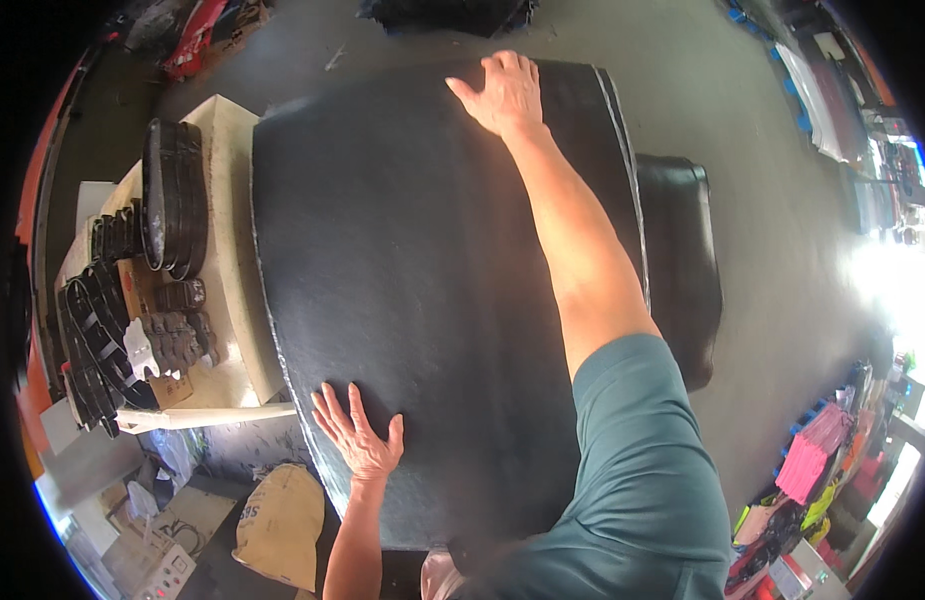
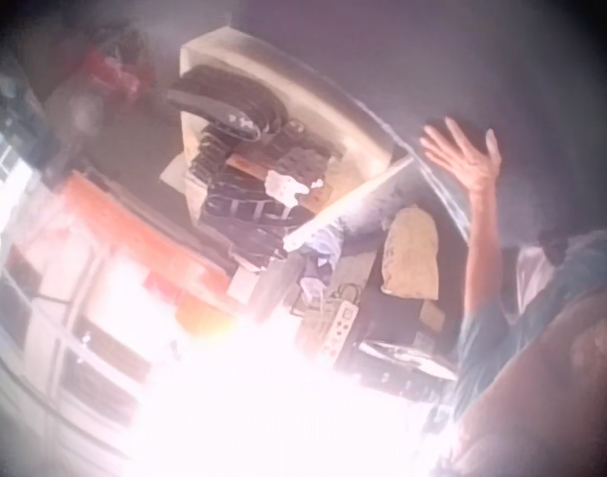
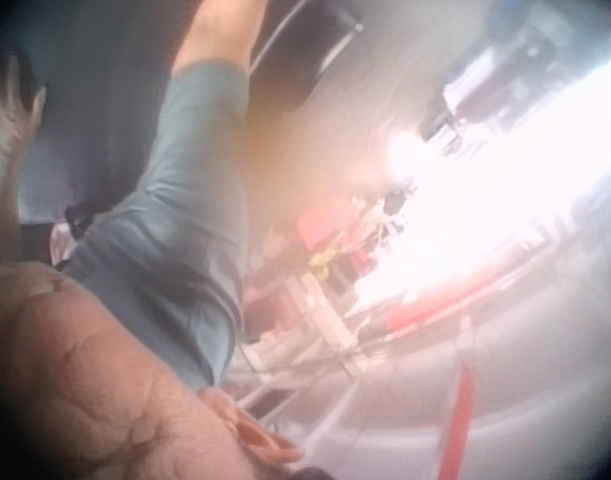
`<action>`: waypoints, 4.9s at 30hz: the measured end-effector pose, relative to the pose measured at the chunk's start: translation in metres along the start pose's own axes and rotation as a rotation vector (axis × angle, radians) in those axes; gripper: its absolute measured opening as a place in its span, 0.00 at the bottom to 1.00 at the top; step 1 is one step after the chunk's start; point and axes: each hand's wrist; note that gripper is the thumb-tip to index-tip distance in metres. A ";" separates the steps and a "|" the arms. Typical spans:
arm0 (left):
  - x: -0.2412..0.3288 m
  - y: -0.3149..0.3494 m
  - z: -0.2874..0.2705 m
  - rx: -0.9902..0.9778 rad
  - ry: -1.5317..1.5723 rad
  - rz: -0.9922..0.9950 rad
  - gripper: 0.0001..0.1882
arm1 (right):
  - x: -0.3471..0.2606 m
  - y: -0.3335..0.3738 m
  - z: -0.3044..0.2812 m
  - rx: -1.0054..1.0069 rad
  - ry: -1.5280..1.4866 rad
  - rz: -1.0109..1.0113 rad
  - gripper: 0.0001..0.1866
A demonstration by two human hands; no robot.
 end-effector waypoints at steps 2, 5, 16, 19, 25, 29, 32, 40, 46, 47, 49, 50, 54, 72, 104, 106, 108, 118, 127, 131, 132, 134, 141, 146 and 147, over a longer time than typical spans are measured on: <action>0.000 0.000 0.000 0.012 0.015 0.005 0.50 | -0.002 0.001 -0.005 -0.002 -0.017 0.003 0.39; 0.000 0.000 -0.001 0.019 0.026 -0.006 0.51 | -0.007 -0.008 -0.018 -0.030 0.090 -0.059 0.38; 0.002 0.001 -0.005 0.040 0.074 -0.020 0.52 | -0.059 -0.005 -0.114 -0.695 0.137 -0.095 0.28; 0.003 0.003 -0.005 0.061 0.080 -0.035 0.50 | -0.088 0.076 -0.133 -0.668 0.086 -0.295 0.27; -0.019 0.018 0.024 -0.020 -0.044 -0.065 0.42 | -0.151 0.336 -0.205 -0.793 -0.255 -0.448 0.27; -0.050 0.050 0.039 0.207 0.207 0.240 0.37 | -0.174 0.479 -0.291 -0.987 -0.404 -0.477 0.26; -0.047 0.112 0.024 -0.065 0.304 0.045 0.36 | -0.189 0.558 -0.361 -1.062 -0.546 -0.397 0.27; -0.017 0.302 -0.074 -0.297 0.731 -0.043 0.34 | -0.333 0.674 -0.495 -0.999 -1.023 -0.435 0.27; -0.028 0.458 -0.153 -0.420 1.012 -0.018 0.32 | -0.463 0.736 -0.534 -0.970 -1.346 -0.343 0.29; -0.033 0.481 -0.167 -0.439 1.042 -0.015 0.32 | -0.478 0.744 -0.541 -0.995 -1.362 -0.309 0.28; -0.044 0.523 -0.197 -0.481 1.096 -0.010 0.31 | -0.510 0.750 -0.550 -1.012 -1.306 -0.270 0.25; -0.049 0.543 -0.212 -0.507 1.113 -0.005 0.31 | -0.528 0.748 -0.551 -0.968 -1.319 -0.237 0.25; -0.066 0.612 -0.284 -0.654 1.144 -0.009 0.30 | -0.602 0.741 -0.556 -0.565 -1.648 -0.228 0.20; -0.188 0.738 -0.347 0.676 1.544 -0.540 0.10 | -0.800 0.773 -0.627 -0.255 -2.164 0.083 0.26; -0.413 1.398 -0.349 1.667 0.990 -0.958 0.08 | -1.263 1.228 -0.781 -0.647 -2.661 -1.096 0.16; -0.420 1.435 -0.360 1.735 1.057 -0.937 0.10 | -1.334 1.273 -0.780 -0.683 -2.668 -1.066 0.16; -0.432 1.479 -0.372 1.713 1.145 -0.934 0.14 | -1.409 1.326 -0.766 -0.809 -2.596 -0.980 0.16; -0.549 1.601 -0.386 1.788 1.045 -1.447 0.13 | -1.502 1.535 -0.521 -1.374 -1.436 -1.291 0.10; -0.566 1.696 -0.365 1.618 1.181 -1.403 0.14 | -1.275 1.424 -0.440 -0.604 -1.099 -1.054 0.08; -0.583 1.720 -0.357 1.639 1.363 -1.253 0.15 | -1.224 1.432 -0.406 -0.248 -0.885 -0.825 0.23; -0.588 1.726 -0.358 1.648 1.361 -1.220 0.15 | -1.220 1.434 -0.397 -0.314 -0.759 -0.742 0.33; -0.595 1.737 -0.364 1.663 1.451 -1.138 0.15 | -1.214 1.441 -0.384 -0.779 -0.991 -0.355 0.36; -0.637 1.770 -0.414 1.610 1.447 -1.188 0.15 | -1.212 1.476 -0.428 -1.081 -1.172 -0.518 0.31; -0.702 1.797 -0.442 1.442 1.157 -1.384 0.15 | -1.267 1.456 -0.465 -0.813 -1.187 -0.756 0.21; -0.729 1.803 -0.451 1.419 1.125 -1.390 0.16 | -1.300 1.445 -0.466 -0.870 -1.205 -0.753 0.21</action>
Point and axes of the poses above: each hand's wrist, its own y-axis away from the middle knuckle, its own z-axis out of the palm, x = y × z, and after that the axes turned 5 degrees about -z, right-handed
